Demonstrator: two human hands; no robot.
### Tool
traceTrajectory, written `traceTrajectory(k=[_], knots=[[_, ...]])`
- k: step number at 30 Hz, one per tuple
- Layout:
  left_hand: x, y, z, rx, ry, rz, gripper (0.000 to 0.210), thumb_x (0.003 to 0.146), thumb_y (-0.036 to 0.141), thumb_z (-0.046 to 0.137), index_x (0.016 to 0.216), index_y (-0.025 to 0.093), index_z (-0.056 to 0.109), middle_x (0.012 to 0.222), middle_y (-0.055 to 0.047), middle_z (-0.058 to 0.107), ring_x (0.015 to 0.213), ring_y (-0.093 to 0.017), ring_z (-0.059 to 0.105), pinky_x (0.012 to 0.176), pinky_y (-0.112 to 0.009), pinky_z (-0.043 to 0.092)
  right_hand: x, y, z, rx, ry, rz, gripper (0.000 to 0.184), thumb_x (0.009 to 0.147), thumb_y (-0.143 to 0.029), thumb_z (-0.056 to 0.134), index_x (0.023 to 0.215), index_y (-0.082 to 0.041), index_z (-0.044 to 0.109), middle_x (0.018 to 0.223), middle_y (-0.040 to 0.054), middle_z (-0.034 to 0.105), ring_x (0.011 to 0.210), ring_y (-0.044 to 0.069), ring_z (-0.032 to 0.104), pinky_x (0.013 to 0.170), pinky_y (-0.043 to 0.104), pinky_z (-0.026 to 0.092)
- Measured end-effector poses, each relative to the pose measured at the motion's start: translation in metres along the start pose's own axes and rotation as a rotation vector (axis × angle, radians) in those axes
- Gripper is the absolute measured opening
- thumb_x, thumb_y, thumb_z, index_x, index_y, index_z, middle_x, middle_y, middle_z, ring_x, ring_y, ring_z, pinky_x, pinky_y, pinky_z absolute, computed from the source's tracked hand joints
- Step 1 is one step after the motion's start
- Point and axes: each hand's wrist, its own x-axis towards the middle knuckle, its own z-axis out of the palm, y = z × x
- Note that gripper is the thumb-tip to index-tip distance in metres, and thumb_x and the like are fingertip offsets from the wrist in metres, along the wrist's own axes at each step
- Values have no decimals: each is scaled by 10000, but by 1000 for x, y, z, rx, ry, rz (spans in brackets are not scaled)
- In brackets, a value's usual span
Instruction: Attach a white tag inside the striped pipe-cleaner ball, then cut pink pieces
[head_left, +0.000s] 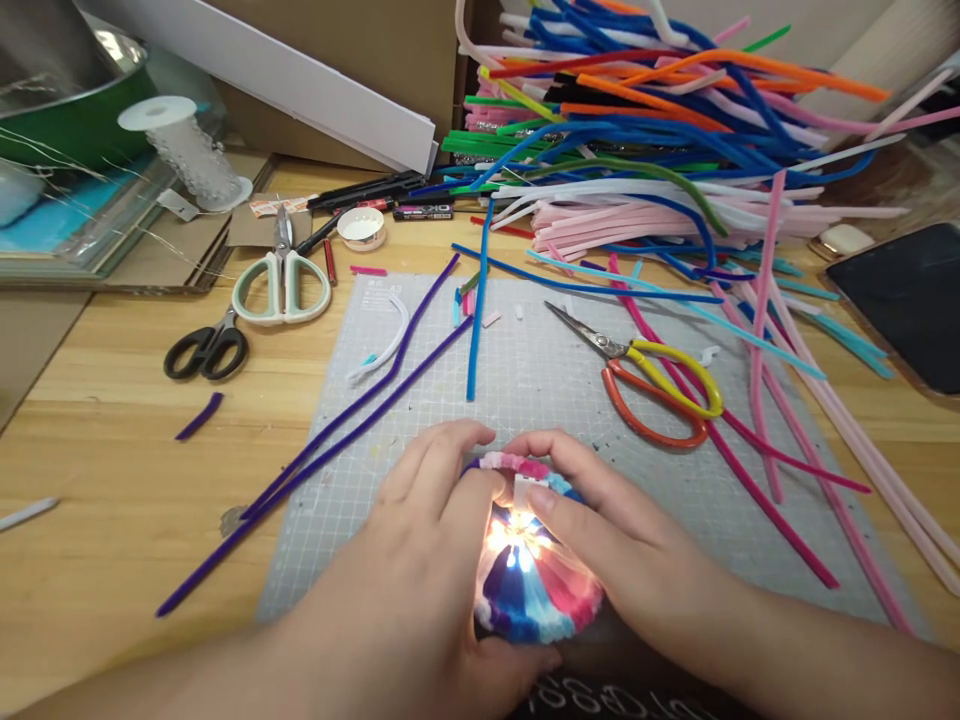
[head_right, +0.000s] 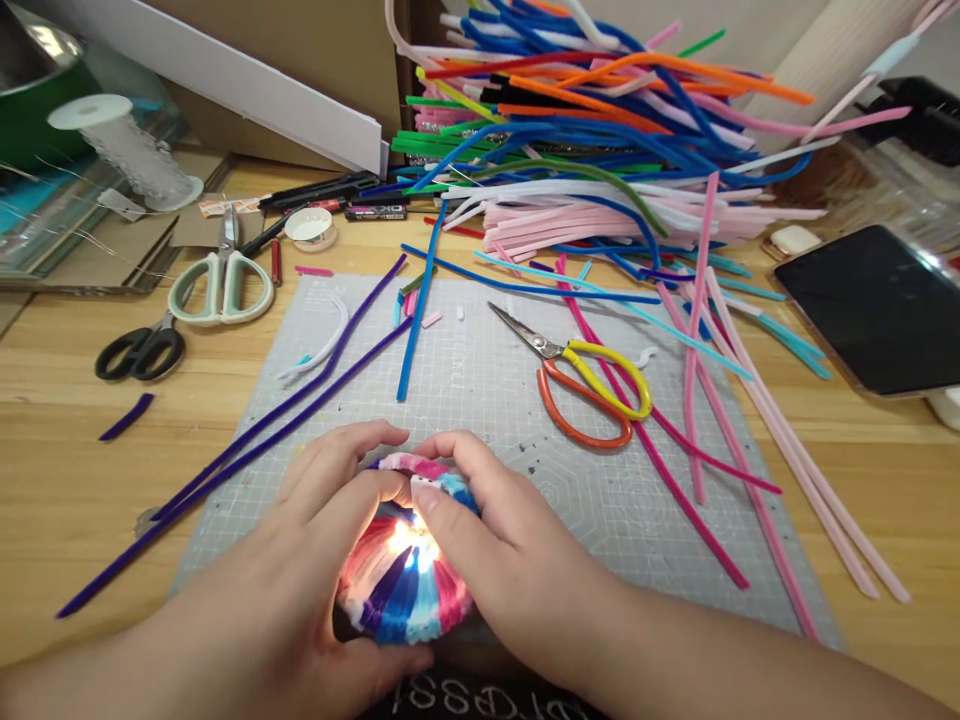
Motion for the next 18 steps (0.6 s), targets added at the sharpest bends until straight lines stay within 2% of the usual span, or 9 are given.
traceTrajectory(k=[9,14,18], knots=[[-3,1,2,121,57,107,591,638,347,704,1132,101,495,1181,-191,497,1240,-360,369,995,-537,389,1,0,0,7,4,14,229,894,-391,491,1061,-241,535,917,15,650,808,173,605,672,283,473],[-3,-1,1,212,82,139,543,694,308,647,1169,103,483,1295,-199,444,1288,-343,319,1033,-530,348,1,2,-1,-44,47,9,261,897,-417,485,1099,-255,521,1004,28,639,877,191,603,724,308,473],[-3,-4,0,215,95,126,493,714,270,623,1177,152,502,1376,-156,393,1321,-317,280,1057,-510,327,1,3,-1,-90,75,-5,293,903,-451,461,1121,-261,506,989,31,638,870,197,605,721,317,472]])
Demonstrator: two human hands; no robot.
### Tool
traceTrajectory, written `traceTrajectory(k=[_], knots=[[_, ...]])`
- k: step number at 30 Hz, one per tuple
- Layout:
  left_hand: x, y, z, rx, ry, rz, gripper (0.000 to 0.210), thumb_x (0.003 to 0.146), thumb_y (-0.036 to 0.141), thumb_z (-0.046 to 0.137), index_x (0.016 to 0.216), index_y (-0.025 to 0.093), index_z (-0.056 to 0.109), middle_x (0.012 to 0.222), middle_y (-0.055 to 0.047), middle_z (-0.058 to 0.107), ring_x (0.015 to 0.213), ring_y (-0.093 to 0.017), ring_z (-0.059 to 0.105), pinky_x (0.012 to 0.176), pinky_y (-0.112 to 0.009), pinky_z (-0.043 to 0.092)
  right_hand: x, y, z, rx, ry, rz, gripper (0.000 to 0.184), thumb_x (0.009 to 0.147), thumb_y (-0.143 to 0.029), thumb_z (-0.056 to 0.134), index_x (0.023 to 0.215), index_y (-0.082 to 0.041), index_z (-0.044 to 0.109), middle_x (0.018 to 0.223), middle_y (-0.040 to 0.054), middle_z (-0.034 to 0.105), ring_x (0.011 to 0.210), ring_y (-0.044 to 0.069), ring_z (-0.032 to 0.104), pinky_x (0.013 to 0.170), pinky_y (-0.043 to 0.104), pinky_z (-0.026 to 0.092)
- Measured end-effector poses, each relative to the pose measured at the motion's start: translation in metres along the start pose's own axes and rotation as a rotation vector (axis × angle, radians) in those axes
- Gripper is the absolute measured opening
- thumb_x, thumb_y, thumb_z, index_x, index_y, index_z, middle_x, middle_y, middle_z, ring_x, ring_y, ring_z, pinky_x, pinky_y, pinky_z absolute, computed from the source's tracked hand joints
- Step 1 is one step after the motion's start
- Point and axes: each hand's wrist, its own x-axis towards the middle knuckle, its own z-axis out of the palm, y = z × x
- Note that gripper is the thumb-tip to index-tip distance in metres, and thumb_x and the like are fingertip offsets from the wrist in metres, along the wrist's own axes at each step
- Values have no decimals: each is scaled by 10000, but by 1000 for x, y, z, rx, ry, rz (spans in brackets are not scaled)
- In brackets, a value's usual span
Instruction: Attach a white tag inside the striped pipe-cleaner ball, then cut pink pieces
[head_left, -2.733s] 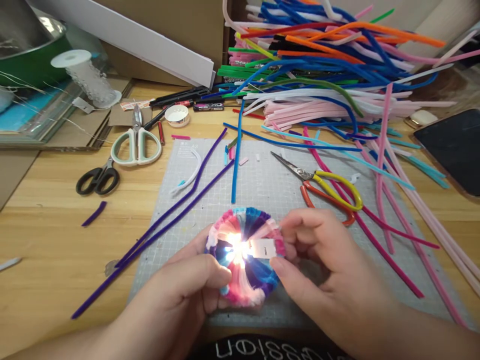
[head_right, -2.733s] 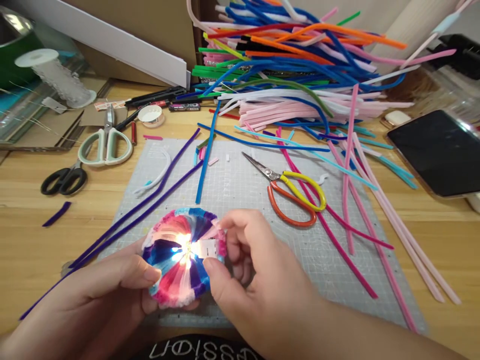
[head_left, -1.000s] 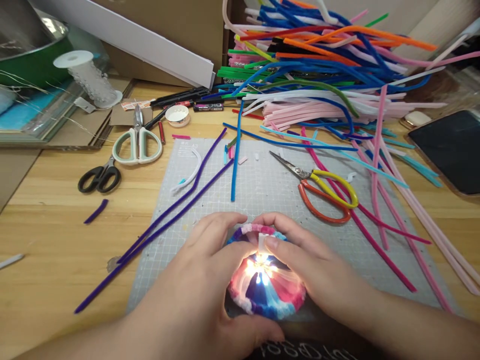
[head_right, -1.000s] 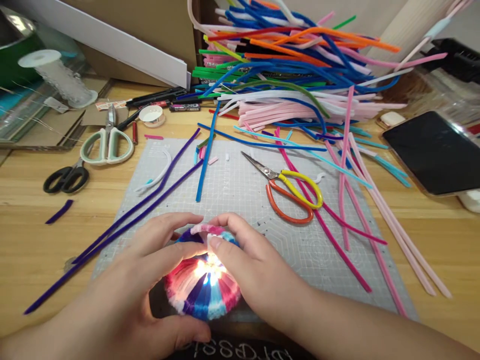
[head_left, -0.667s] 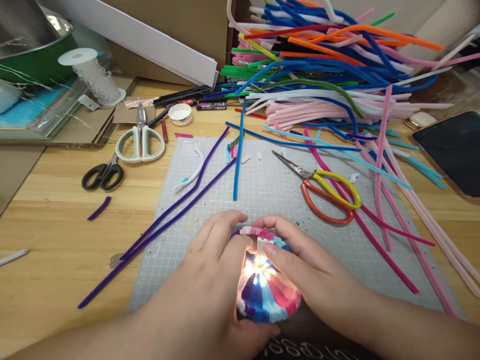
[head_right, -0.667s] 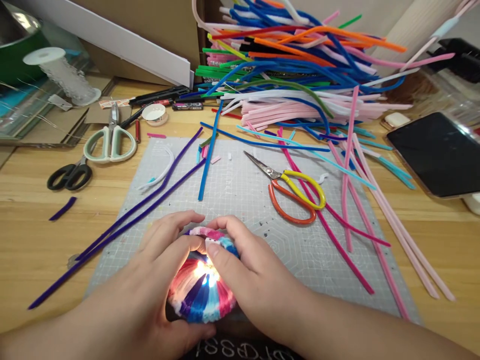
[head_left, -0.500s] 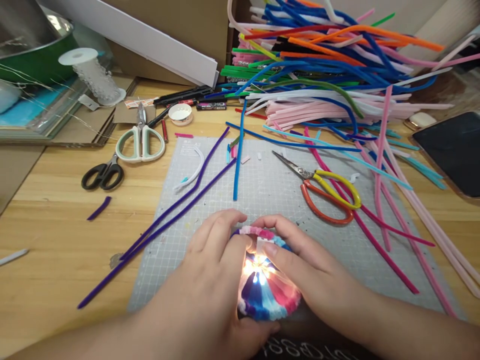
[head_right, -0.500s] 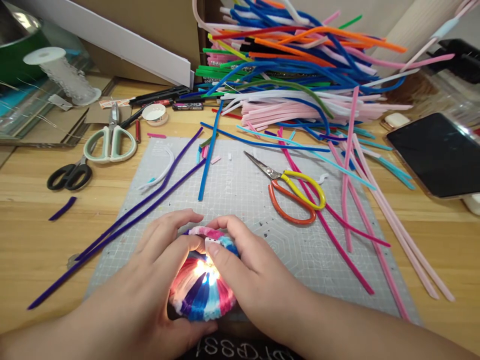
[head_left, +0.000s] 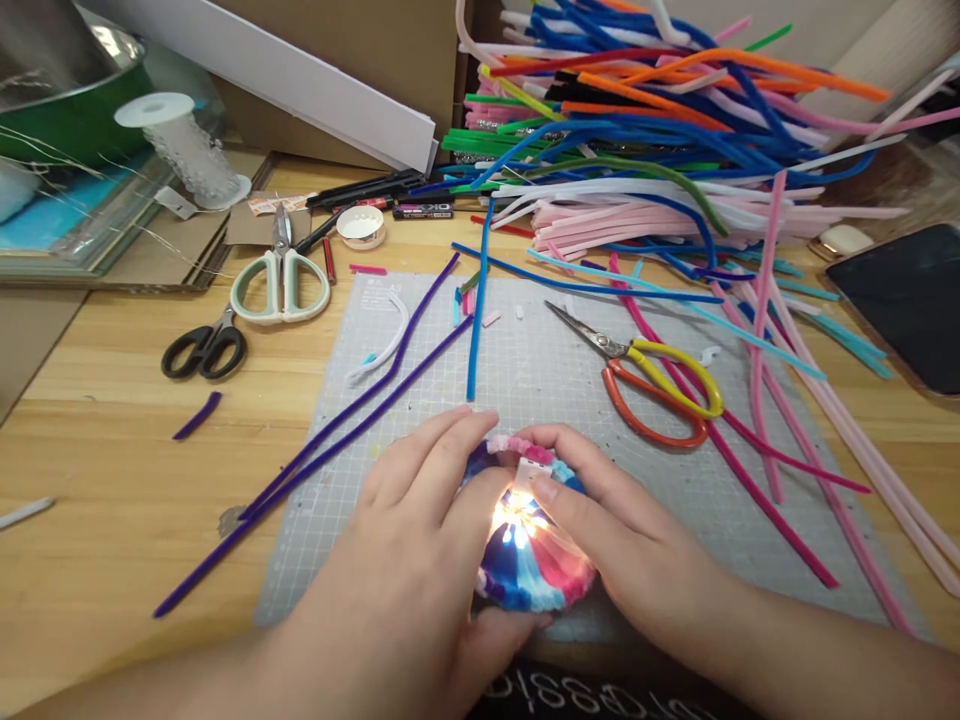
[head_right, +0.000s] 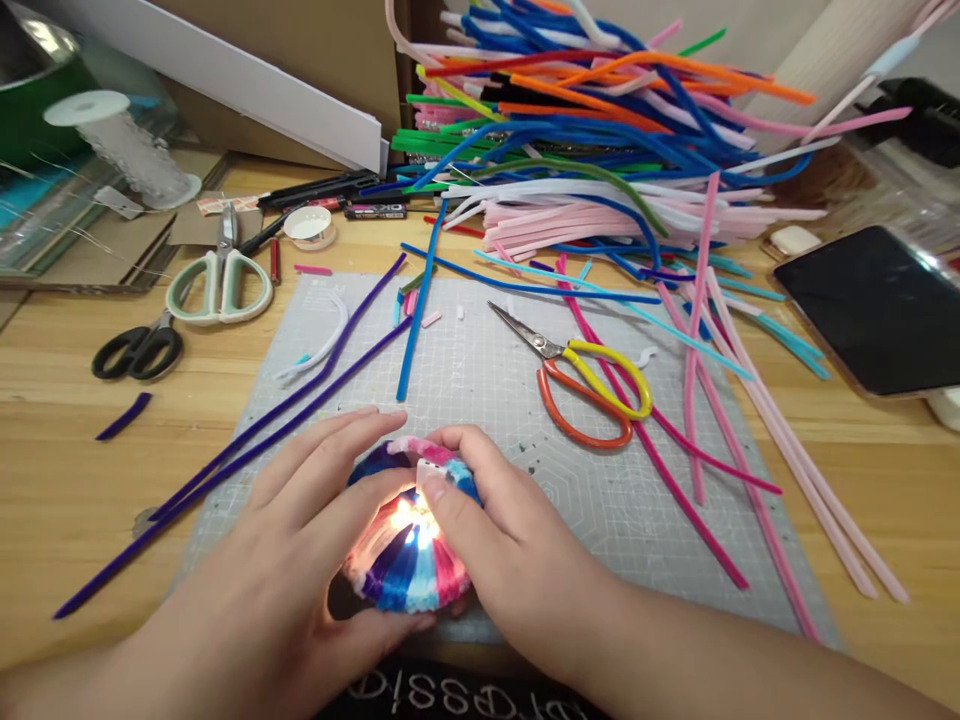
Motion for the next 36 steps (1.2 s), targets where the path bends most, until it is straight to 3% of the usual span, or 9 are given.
traceTrajectory(k=[6,15,19,22,26,31,36], knots=[[1,-1,2,-95,2,-51,462,694,252,639,1138,189,527,1371,-121,408,1301,-326,315,1042,-518,346,-1,2,3,-39,21,-64,275,912,-425,447,1122,-257,504,1026,40,645,875,200,610,732,319,475],[0,1,3,-89,2,-62,472,709,267,636,1140,138,494,1324,-171,416,1286,-341,323,1037,-528,341,0,-3,-1,-79,-30,-28,240,889,-327,487,1120,-262,485,1022,23,634,883,192,599,751,314,471],[-1,0,3,-86,39,-47,549,712,316,663,1192,150,453,1332,-177,419,1259,-357,364,1006,-545,366,1,-6,-1,25,-68,50,385,797,-204,551,1158,-259,428,972,19,625,798,177,606,676,290,499],[-3,-1,3,-105,58,-22,668,726,332,666,1291,159,354,1356,-175,413,1268,-337,370,1013,-513,376,2,-7,-1,93,-40,42,411,762,-166,566,1141,-254,432,952,16,621,805,174,606,676,279,506],[-5,-2,6,-113,80,-15,796,758,299,646,1395,135,197,1368,-166,425,1269,-285,391,1051,-438,370,5,-4,-3,134,-18,11,317,771,-176,574,1066,-242,481,883,1,611,805,165,591,681,270,501],[-4,1,8,-94,137,37,731,786,268,632,1384,106,244,1340,-142,468,1252,-227,418,1068,-332,374,8,1,-7,201,-73,-18,259,755,-215,638,982,-227,515,865,-9,600,804,155,583,689,265,497],[-4,2,8,-91,140,39,725,786,276,627,1383,98,256,1337,-147,472,1255,-230,414,1067,-333,382,8,-1,-5,205,-47,4,230,742,-223,648,939,-212,531,832,-6,604,751,146,583,668,265,496]])
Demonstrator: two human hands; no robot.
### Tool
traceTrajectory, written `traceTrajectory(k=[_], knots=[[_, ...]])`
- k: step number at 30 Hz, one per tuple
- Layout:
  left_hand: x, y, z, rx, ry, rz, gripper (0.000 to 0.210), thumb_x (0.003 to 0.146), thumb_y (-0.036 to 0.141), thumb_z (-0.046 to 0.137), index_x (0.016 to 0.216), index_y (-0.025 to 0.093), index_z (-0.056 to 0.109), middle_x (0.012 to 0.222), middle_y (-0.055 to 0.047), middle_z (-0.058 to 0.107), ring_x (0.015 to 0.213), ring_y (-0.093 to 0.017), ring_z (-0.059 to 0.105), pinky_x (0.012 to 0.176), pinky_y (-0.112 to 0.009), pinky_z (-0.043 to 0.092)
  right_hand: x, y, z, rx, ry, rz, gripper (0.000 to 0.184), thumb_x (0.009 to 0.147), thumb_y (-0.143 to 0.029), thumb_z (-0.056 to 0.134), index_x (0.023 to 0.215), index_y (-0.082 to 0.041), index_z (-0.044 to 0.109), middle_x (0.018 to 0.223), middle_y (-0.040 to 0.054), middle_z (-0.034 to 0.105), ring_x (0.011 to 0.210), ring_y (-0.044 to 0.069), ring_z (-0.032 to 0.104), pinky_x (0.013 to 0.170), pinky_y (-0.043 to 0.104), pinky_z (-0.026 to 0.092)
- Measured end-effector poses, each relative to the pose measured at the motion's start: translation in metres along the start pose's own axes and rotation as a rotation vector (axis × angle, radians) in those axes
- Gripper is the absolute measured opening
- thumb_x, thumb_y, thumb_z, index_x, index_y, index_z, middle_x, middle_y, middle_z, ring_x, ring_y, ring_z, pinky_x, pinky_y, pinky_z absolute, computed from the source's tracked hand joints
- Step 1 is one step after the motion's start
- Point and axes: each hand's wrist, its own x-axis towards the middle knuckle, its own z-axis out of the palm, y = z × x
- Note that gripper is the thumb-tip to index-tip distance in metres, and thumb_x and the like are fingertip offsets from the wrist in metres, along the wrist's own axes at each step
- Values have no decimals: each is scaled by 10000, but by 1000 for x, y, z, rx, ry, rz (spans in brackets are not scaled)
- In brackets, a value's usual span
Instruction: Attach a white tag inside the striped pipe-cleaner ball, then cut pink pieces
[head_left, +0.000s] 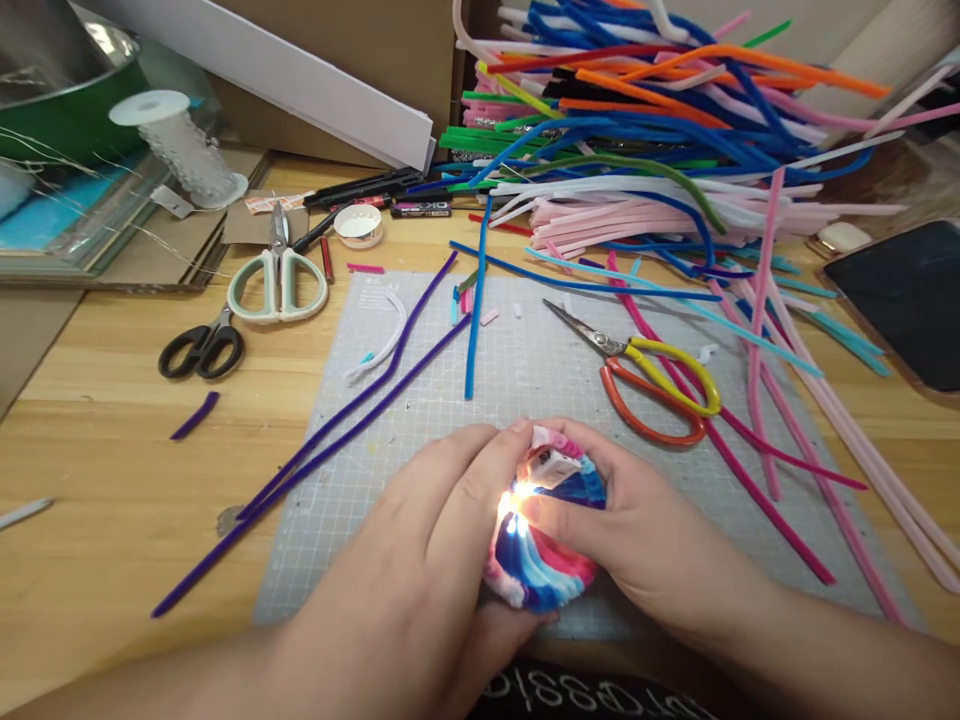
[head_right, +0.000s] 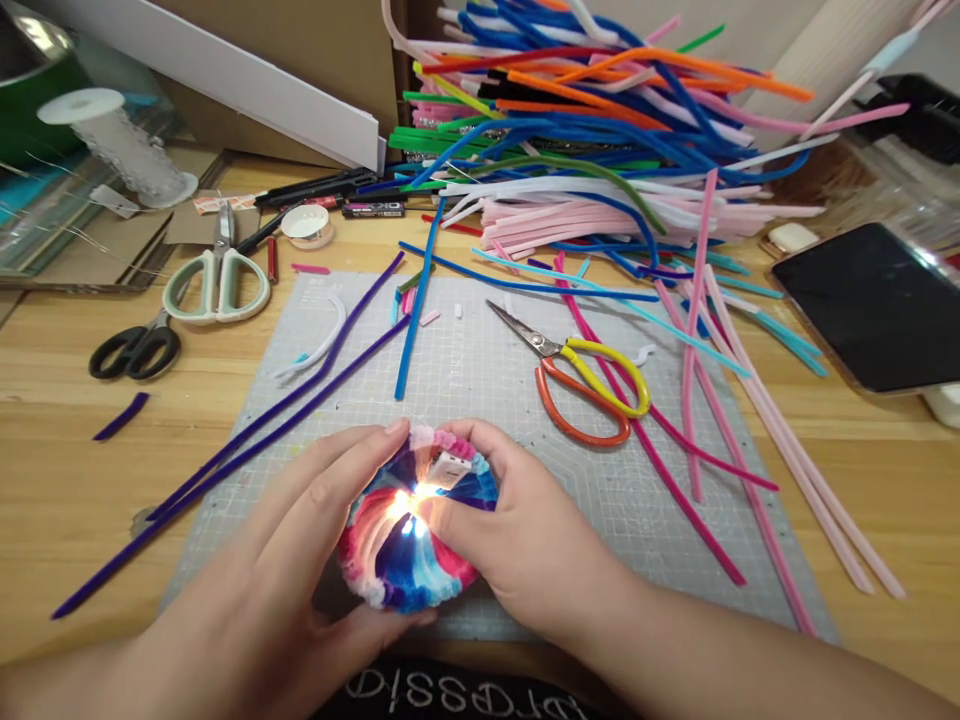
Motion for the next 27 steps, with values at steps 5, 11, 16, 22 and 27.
traceTrajectory(k=[5,11,16,22,27], knots=[[1,0,-1,-22,1,-10,734,773,289,643,1375,96,270,1335,-146,470,1244,-223,426,1063,-319,389,0,-1,0,-15,-9,-1,253,728,-211,656,951,-213,536,843,-1,615,751,150,588,664,267,502],[3,0,-2,-48,5,13,753,747,253,661,1367,86,269,1308,-154,491,1227,-224,446,1055,-310,400,-1,-1,0,14,-31,32,253,701,-181,656,926,-205,543,812,-6,619,721,144,589,643,262,498],[3,1,-2,-67,-7,-4,777,723,232,678,1371,108,266,1307,-150,493,1228,-236,452,1048,-325,412,-1,-3,0,17,-15,58,252,690,-161,649,925,-197,563,794,-6,639,695,133,583,620,245,492],[1,1,0,-77,-10,-22,786,728,272,681,1380,120,269,1322,-154,478,1238,-257,445,1031,-353,433,-2,-6,3,-22,13,39,233,681,-135,636,902,-194,589,780,-8,653,682,132,590,598,233,488],[0,2,-1,-84,-14,-38,785,730,279,679,1384,125,272,1332,-153,466,1242,-261,442,1029,-360,434,-2,-7,4,-41,44,46,241,673,-130,644,898,-198,591,771,-8,648,684,140,593,595,241,489]])
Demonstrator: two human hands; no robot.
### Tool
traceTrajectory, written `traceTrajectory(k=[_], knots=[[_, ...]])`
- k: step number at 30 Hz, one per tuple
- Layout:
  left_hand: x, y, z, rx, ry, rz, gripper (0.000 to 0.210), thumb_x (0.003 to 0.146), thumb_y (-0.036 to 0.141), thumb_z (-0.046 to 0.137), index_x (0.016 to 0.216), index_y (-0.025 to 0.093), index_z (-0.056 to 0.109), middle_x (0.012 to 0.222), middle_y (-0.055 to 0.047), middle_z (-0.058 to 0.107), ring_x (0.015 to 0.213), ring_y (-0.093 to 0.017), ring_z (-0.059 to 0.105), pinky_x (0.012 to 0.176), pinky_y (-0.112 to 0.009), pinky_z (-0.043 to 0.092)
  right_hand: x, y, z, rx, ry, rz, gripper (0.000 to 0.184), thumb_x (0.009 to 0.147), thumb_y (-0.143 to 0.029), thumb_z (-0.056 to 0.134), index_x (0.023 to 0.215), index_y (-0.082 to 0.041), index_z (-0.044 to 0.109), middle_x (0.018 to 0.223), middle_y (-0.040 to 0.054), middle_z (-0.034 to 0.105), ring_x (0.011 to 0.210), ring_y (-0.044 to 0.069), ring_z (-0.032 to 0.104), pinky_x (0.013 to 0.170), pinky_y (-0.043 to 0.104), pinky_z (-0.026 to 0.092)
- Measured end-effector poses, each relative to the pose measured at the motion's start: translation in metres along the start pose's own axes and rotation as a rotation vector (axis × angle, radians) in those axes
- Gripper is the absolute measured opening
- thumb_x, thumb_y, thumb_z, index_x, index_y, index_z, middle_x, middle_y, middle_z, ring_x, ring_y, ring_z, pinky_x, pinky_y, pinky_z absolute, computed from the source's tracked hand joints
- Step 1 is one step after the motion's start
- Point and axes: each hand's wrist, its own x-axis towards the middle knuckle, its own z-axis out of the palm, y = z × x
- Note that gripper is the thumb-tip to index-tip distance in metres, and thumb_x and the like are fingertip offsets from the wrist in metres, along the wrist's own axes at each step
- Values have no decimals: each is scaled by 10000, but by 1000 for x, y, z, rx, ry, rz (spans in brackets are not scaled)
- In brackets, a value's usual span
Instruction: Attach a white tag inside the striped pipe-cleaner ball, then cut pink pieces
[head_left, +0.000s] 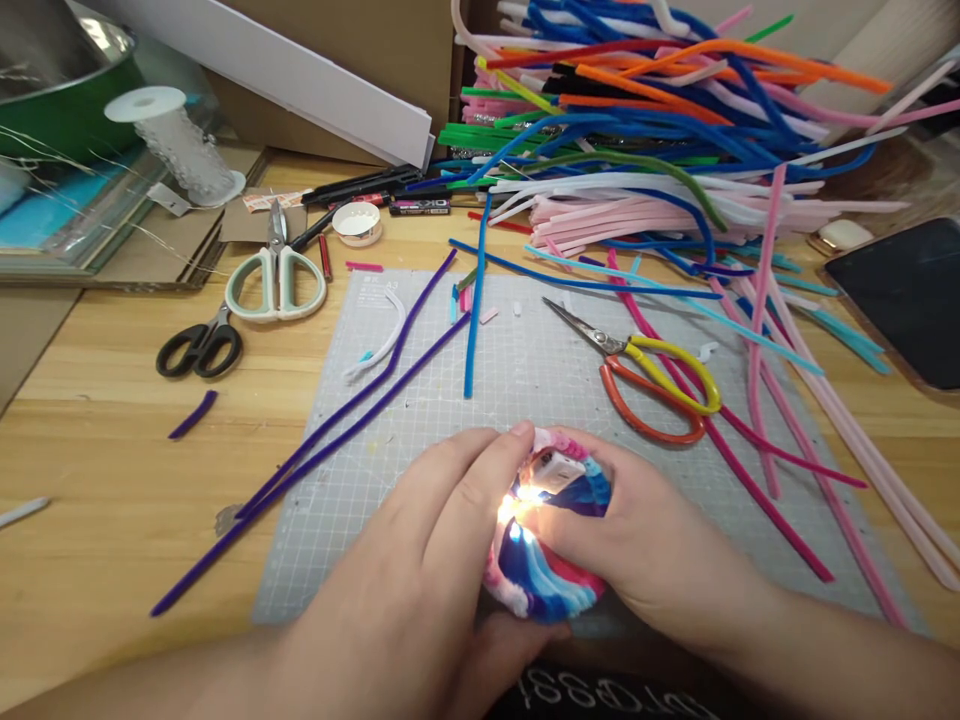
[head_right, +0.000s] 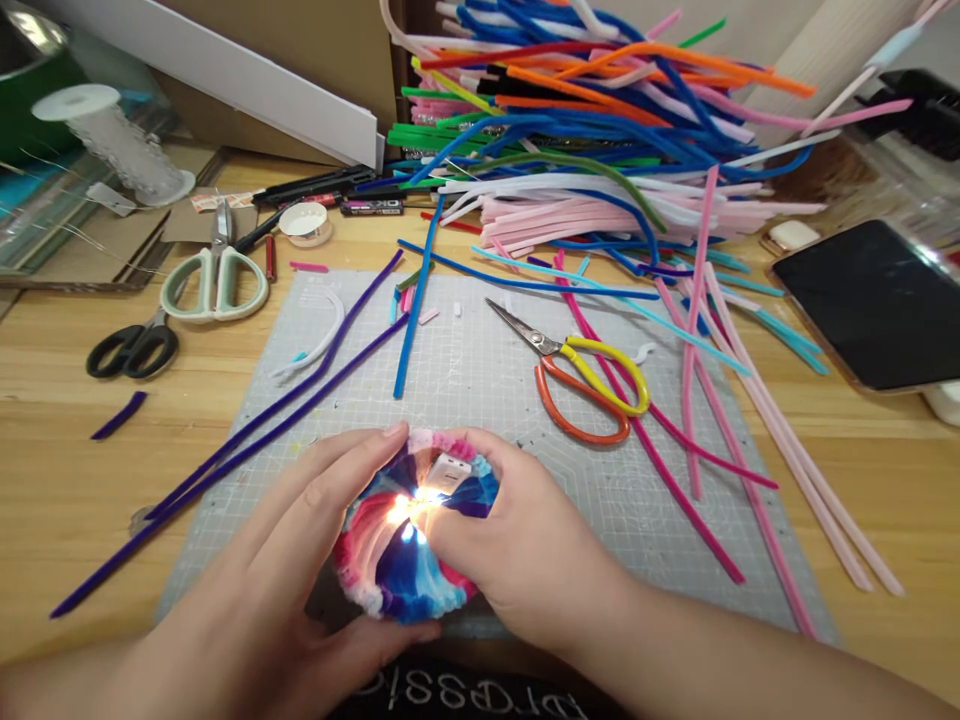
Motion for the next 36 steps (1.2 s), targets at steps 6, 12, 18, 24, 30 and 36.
traceTrajectory(k=[6,12,18,24,30,36], knots=[[3,-4,2,2,19,-39,789,736,277,682,1390,142,262,1338,-145,458,1246,-262,434,1036,-377,424,5,8,-6,142,-83,-35,303,716,-156,634,1006,-216,574,877,-1,633,788,151,592,719,287,488],[1,-4,2,-24,18,-49,816,729,277,696,1397,159,243,1351,-139,440,1261,-255,411,1058,-384,400,6,9,-7,203,-124,14,368,691,-127,655,1041,-199,569,906,14,637,810,157,592,716,281,478],[1,-2,0,-77,-21,-30,806,738,287,684,1399,185,233,1353,-154,438,1257,-274,417,1031,-418,427,4,5,-6,198,-151,16,329,674,-115,658,984,-188,574,861,2,634,768,143,581,687,263,470],[1,-1,-2,-96,-31,-11,826,734,279,688,1404,193,212,1371,-140,433,1273,-272,407,1056,-409,403,2,3,-6,190,-126,19,265,692,-129,655,939,-176,569,826,-3,620,723,131,566,657,259,468],[2,-1,-1,-105,-22,2,820,726,239,691,1400,194,226,1375,-123,438,1270,-251,413,1068,-379,391,3,7,-7,239,-159,-41,311,686,-112,671,965,-195,560,857,-14,619,774,128,567,706,252,460],[5,0,-1,-108,-27,26,836,714,224,697,1399,199,218,1361,-118,461,1252,-246,437,1053,-368,407,2,6,-3,252,-118,-26,316,657,-112,659,938,-204,546,814,-22,597,737,136,552,677,261,453]])
